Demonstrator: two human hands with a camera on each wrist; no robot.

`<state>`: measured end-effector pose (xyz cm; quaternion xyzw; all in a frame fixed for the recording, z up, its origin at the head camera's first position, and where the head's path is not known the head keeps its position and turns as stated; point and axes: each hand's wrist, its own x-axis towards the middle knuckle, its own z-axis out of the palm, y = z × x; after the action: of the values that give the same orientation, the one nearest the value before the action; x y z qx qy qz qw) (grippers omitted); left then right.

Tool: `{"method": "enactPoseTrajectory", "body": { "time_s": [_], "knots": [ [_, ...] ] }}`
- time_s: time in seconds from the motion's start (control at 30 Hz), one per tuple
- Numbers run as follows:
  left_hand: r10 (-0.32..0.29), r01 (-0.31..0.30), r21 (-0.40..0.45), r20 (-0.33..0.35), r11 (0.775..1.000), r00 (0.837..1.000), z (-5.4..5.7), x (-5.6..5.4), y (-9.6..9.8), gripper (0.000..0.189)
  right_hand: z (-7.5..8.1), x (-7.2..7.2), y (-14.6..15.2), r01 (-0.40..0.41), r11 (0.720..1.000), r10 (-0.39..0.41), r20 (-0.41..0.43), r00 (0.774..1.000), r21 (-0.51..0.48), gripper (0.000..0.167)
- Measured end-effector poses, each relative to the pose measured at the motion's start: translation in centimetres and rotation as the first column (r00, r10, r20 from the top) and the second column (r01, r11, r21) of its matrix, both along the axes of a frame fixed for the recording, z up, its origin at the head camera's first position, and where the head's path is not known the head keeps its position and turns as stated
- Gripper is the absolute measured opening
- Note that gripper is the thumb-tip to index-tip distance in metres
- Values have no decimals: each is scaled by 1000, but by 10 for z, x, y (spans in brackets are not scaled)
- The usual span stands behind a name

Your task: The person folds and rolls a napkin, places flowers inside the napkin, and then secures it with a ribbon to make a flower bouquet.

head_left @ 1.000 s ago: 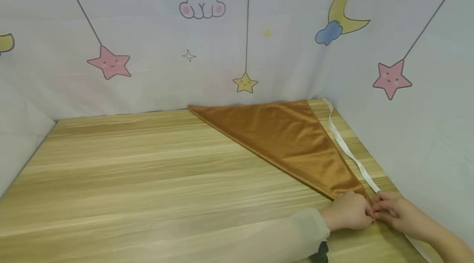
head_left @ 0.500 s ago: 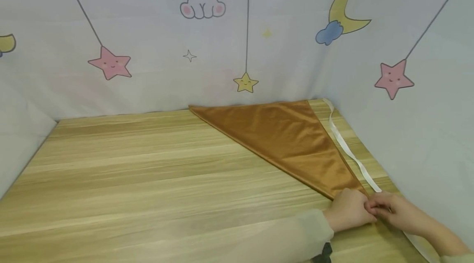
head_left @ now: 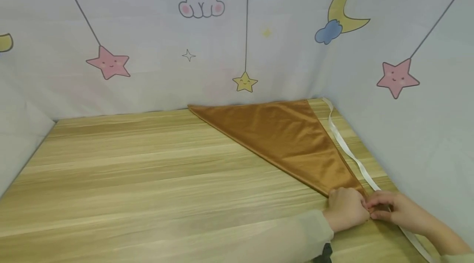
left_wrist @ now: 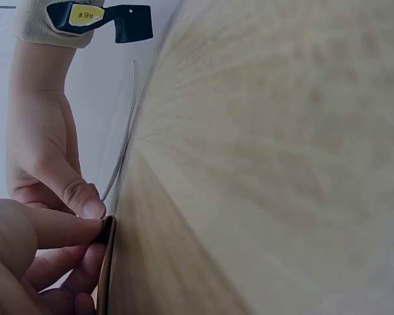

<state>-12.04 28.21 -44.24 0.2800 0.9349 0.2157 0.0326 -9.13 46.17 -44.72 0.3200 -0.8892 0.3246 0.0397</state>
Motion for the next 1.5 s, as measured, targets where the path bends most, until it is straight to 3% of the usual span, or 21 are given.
{"method": "enactPoseTrajectory", "body": {
  "time_s": [0.17, 0.37, 0.6, 0.8, 1.0, 1.27, 1.5],
  "knots": [
    [-3, 2, -32, -24, 999, 1000, 0, 1, 0, 42, -2, -5, 1, -45, 999, 44, -55, 998, -4, 43],
    [18, -27, -105, -85, 994, 996, 2, 2, 0, 41, -4, -9, -3, -63, 998, 64, -87, 994, 9, 40],
    [55, -55, -120, -10, 991, 998, 4, 2, 1, 41, 1, -9, -9, 50, 998, -48, -48, 998, 42, 41],
    [67, -62, -120, 37, 991, 997, 5, 4, 1, 38, 0, -6, -5, -10, 999, 12, -39, 999, 40, 46],
    [87, -81, -126, 40, 989, 995, 6, 6, 3, 40, -4, -4, -1, -21, 999, 24, -63, 998, 36, 49],
    [55, -57, -100, -24, 993, 998, 3, 7, 3, 40, -6, -10, -2, -59, 991, 83, -197, 977, 120, 48],
    [60, -66, -86, -69, 994, 996, 5, 6, 1, 35, -1, -15, -6, -48, 979, 95, -240, 966, 196, 38]
  ]
}}
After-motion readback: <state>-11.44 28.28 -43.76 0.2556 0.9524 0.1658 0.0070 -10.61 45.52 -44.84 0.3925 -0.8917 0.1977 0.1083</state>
